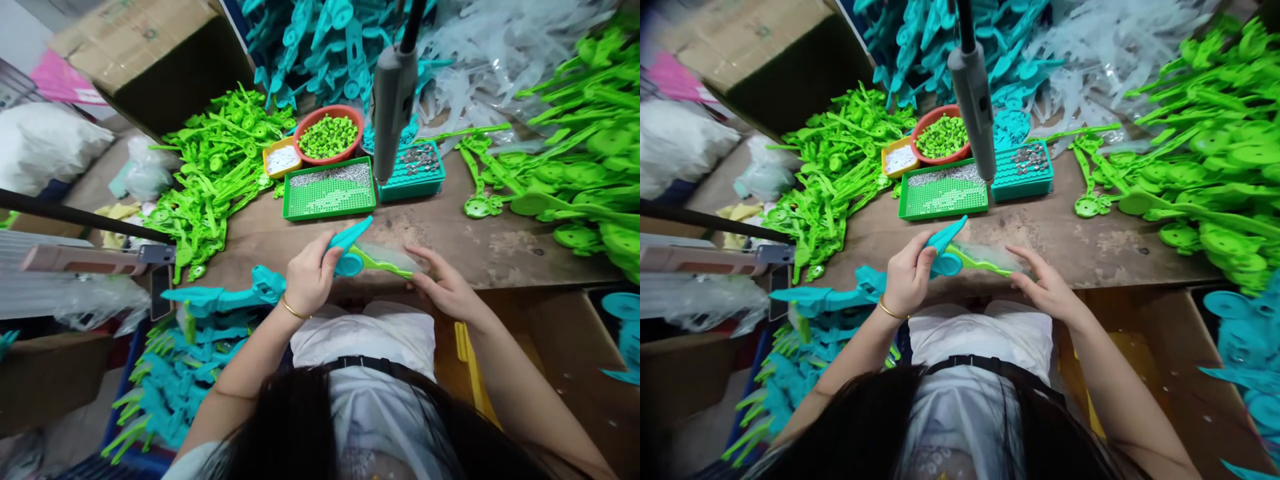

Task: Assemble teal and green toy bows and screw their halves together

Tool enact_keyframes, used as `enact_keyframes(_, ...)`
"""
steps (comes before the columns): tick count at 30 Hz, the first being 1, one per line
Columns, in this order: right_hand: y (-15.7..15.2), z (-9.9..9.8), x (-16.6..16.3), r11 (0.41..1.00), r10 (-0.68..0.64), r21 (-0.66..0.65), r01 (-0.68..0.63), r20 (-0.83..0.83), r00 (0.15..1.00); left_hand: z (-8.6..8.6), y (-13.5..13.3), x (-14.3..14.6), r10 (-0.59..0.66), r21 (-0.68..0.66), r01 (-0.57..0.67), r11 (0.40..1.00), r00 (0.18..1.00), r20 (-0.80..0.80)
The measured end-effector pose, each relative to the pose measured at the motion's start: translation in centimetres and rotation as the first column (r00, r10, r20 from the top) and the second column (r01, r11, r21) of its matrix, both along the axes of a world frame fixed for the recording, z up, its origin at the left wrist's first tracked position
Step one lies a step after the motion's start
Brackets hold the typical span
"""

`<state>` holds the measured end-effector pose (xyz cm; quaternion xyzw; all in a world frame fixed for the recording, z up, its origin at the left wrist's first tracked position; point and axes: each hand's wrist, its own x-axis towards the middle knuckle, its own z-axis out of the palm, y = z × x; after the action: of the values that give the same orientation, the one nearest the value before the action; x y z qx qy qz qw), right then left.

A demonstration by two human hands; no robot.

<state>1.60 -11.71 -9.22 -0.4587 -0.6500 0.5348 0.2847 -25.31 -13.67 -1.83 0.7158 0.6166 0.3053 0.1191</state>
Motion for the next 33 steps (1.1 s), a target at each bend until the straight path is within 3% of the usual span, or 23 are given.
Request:
enact_keyframes(3,-1.1,0.7,-1.3,0.973,0.099,-0.199,-0.118,-0.103,0.990,1.1,0.9,-1.8,-0.096,-0.113,0.081,0.990,0.986,-0.138)
enact_keyframes(7,-1.8,1.7,-3.3,0.916,0.077,-0.373,-0.150,-0.201,0.976,2.3,2.5,-3.8,-0.210,-0.307,0.121,0.944,0.937,-0.278)
enact_keyframes(10,-1.6,2.3,-4.0,0.870,-0.022,-0.476,-0.131,-0.303,0.953,2.7,2.3,-3.5,-0.195,-0.229,0.101,0.968,0.878,-0.436)
enact_keyframes(13,-0.8,3.2,-3.4,0.797,-0.079,-0.588,-0.141,-0.333,0.940,2.6,1.2,-2.0,-0.209,-0.129,0.165,0.978,0.716,-0.666)
enact_keyframes(15,-0.1,4.0,-2.5,0.746,-0.044,-0.638,-0.192,-0.335,0.941,2.3,0.8,-1.2,-0.282,-0.191,0.213,0.958,0.591,-0.756)
enact_keyframes(16,0.3,4.3,-2.0,0.749,-0.030,-0.634,-0.190,-0.319,0.947,2.1,0.8,-1.0,-0.327,-0.243,0.222,0.944,0.549,-0.770)
enact_keyframes(18,0.8,4.7,-1.2,0.856,-0.023,-0.504,-0.119,-0.267,0.963,1.9,1.4,-0.9,-0.401,-0.336,0.219,0.916,0.521,-0.754)
enact_keyframes(20,0.9,4.7,-0.8,0.981,0.004,-0.191,-0.043,-0.199,0.980,2.0,2.3,-1.1,-0.450,-0.403,0.211,0.891,0.538,-0.713)
enact_keyframes(21,0.9,4.7,-0.9,0.999,0.034,-0.016,-0.037,-0.172,0.985,2.2,2.7,-1.2,-0.471,-0.428,0.214,0.878,0.549,-0.691)
enact_keyframes(23,0.5,4.4,-1.5,0.967,0.074,0.252,-0.035,-0.149,0.986,2.6,3.4,-1.2,-0.512,-0.475,0.225,0.851,0.561,-0.651)
enact_keyframes(25,0.2,4.0,-2.5,0.927,0.051,0.373,0.024,-0.191,0.980,3.0,3.8,-0.9,-0.556,-0.526,0.235,0.818,0.559,-0.615)
enact_keyframes(33,0.2,3.1,-3.7,0.881,-0.047,0.436,0.185,-0.309,0.950,3.1,4.4,-0.1,-0.671,-0.641,0.289,0.711,0.553,-0.494)
